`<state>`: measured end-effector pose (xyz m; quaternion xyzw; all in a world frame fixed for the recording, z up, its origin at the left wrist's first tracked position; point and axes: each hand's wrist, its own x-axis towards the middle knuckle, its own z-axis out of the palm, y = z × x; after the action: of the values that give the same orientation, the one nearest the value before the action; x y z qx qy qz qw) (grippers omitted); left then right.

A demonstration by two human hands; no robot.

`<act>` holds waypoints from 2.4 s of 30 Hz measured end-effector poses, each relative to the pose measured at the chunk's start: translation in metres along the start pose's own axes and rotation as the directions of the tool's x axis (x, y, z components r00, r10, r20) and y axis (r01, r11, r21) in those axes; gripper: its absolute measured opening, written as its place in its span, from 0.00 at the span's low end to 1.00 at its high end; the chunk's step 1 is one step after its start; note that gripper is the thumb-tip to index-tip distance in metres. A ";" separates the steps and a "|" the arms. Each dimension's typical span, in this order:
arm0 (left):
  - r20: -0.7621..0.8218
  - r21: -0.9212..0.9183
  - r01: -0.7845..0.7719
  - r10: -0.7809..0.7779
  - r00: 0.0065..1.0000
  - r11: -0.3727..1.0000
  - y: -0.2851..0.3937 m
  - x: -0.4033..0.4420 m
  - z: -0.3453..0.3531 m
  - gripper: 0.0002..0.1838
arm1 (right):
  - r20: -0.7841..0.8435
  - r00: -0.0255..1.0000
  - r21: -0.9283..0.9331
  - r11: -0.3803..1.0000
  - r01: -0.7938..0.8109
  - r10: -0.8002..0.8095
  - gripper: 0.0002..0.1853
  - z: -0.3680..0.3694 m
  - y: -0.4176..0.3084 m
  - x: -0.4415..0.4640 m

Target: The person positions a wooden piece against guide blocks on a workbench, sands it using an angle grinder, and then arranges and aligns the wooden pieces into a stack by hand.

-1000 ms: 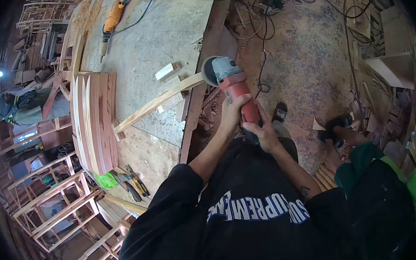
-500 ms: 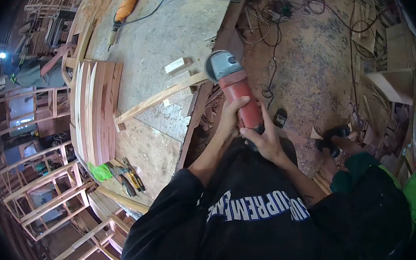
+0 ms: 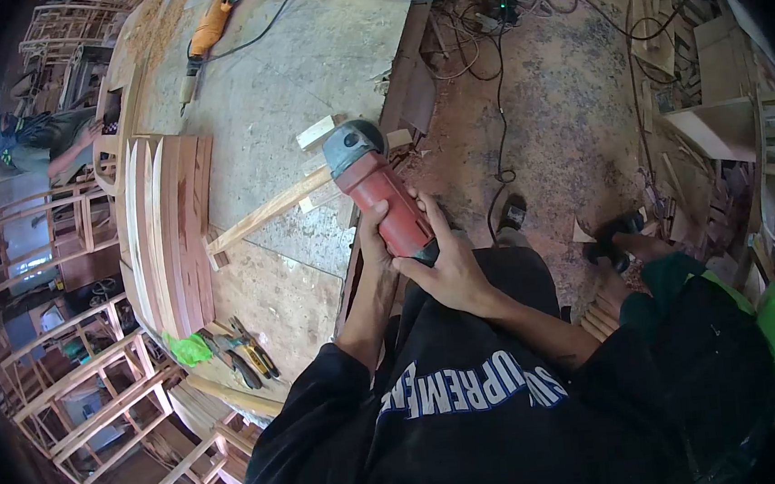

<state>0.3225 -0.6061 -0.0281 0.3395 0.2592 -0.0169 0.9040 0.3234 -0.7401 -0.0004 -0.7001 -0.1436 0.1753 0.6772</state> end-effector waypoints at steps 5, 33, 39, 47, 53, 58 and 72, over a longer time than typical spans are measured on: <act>-0.051 0.100 0.118 -0.114 0.992 0.988 -0.015 0.012 0.034 0.22 | -0.026 0.993 0.077 0.991 -0.109 0.112 0.47 -0.033 0.017 -0.002; -0.156 0.414 0.052 0.015 0.988 0.909 -0.049 0.034 0.074 0.15 | 0.022 0.979 0.264 0.943 -0.201 0.203 0.47 -0.084 0.063 0.001; -0.155 0.304 0.084 -0.038 0.987 0.949 -0.048 0.036 0.062 0.17 | 0.032 0.980 0.254 0.946 -0.200 0.199 0.46 -0.081 0.052 0.006; -0.179 0.479 0.108 -0.023 0.983 0.871 -0.089 0.073 0.064 0.17 | 0.036 0.928 0.609 0.728 -0.314 0.370 0.36 -0.092 0.106 0.000; -0.169 0.533 0.137 -0.054 0.984 0.835 -0.101 0.078 0.075 0.17 | 0.044 0.900 0.697 0.633 -0.338 0.433 0.39 -0.096 0.131 -0.011; -0.103 0.538 0.066 -0.012 0.995 0.840 -0.088 0.064 0.074 0.17 | 0.029 0.919 0.651 0.690 -0.316 0.393 0.40 -0.093 0.099 -0.015; -0.014 0.037 0.106 -0.105 0.994 0.994 -0.007 0.013 0.030 0.25 | -0.008 0.999 0.048 0.998 -0.031 0.032 0.47 -0.028 0.000 0.008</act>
<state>0.3461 -0.6282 -0.0195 0.3424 0.2821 -0.0675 0.8937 0.3430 -0.7621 0.0000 -0.6868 -0.1253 0.1862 0.6913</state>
